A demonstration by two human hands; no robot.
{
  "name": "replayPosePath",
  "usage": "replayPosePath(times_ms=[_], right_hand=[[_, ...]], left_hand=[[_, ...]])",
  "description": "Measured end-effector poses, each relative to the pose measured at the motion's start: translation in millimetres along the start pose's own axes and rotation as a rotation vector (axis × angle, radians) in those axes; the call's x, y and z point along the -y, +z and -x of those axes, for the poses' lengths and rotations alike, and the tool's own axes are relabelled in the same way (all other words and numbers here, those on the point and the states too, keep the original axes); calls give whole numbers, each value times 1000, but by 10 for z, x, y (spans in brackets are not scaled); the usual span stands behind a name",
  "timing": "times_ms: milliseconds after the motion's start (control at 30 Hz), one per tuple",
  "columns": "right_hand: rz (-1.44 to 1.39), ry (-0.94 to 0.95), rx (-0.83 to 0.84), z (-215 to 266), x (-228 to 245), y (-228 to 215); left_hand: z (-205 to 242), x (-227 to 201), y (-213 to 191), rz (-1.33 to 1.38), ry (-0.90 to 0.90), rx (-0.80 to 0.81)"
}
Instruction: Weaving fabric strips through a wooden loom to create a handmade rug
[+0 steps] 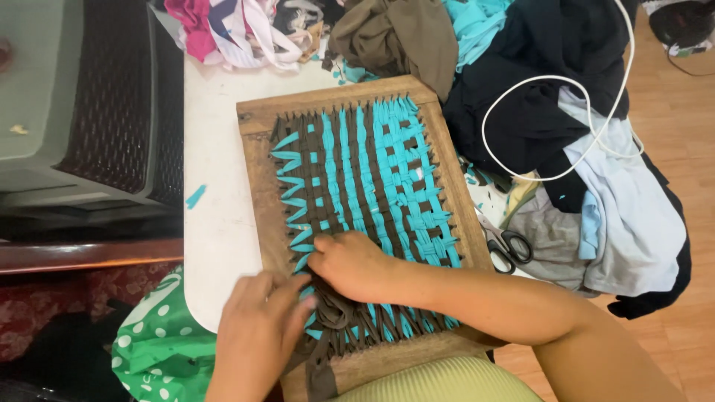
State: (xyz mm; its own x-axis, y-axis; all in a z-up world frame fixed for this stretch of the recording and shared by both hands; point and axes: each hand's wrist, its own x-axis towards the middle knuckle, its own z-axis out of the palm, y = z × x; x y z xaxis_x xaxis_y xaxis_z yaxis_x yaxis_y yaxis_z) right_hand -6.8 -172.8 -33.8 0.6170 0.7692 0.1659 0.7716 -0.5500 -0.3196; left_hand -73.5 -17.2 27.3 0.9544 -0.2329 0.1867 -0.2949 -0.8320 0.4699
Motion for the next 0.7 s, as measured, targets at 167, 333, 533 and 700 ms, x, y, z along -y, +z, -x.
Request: replayPosePath(times_ms=[167,333,533,700], right_hand=[[21,-121,-158,59,1,-7],[151,-318,-321,91,-19,-28],[263,-414,-608,44,-17,83],[217,-343,-551,141,32,-130]], left_hand=[[-266,106,109,-6,96,-102],[-397,259,166,-183,283,95],[-520,314,224,-345,262,369],[-625,406,166,-173,186,516]])
